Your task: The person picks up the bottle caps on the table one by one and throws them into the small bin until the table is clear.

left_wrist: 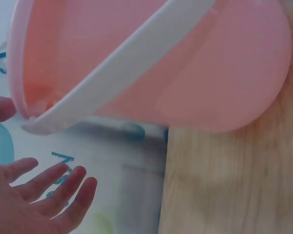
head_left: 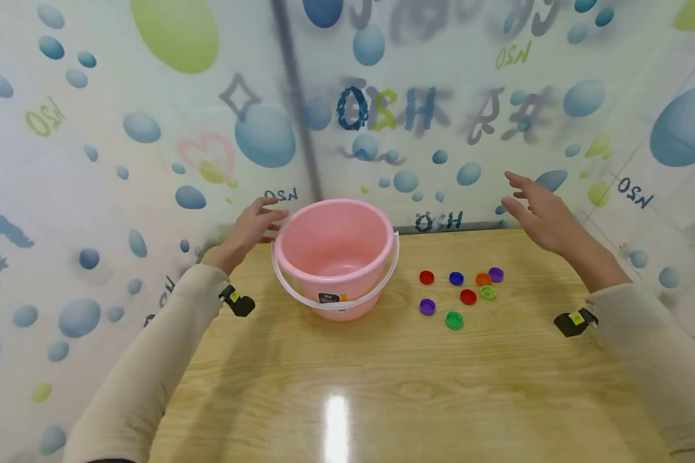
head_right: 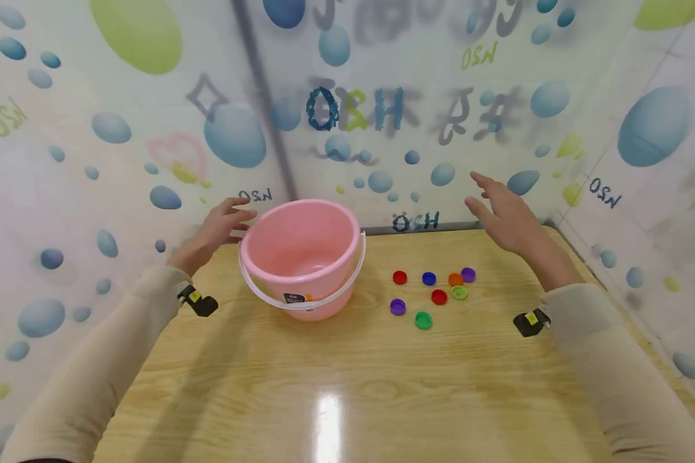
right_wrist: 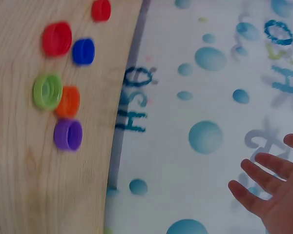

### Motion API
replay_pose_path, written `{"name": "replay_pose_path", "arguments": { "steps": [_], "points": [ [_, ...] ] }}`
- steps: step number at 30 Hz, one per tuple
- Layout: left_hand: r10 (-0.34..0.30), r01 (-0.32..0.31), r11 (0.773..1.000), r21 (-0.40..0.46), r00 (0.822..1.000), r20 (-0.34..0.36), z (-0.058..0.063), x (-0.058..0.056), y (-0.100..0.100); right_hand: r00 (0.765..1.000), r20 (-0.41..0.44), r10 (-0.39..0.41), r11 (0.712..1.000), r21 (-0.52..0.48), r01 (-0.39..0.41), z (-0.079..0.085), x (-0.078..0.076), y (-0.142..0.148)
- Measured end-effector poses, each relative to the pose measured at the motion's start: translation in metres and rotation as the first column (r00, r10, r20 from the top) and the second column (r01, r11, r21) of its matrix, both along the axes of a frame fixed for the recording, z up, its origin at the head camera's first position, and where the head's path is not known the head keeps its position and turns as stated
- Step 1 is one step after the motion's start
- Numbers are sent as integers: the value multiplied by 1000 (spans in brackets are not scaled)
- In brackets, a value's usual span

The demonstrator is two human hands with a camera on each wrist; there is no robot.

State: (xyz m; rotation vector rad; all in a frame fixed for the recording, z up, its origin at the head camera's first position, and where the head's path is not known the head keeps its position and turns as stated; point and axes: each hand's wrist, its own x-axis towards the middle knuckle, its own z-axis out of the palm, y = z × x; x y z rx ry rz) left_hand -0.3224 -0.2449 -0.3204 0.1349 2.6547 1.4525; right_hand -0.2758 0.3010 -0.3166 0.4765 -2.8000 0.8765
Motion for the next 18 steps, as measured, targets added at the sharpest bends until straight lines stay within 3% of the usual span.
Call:
{"name": "replay_pose_path", "arguments": {
  "steps": [7,12,18],
  "points": [
    [4,-6,997,74,1000,29,-20,13,9,998,-61,12,988,-156,-21,-24,29,-15],
    [8,-7,993,121,1000,-10,-28,21,13,997,-71,19,982,-189,-32,-41,42,-26],
    [22,-12,983,182,998,-50,-37,22,15,998,-61,18,971,-238,-32,-61,51,-37]
  ]
}}
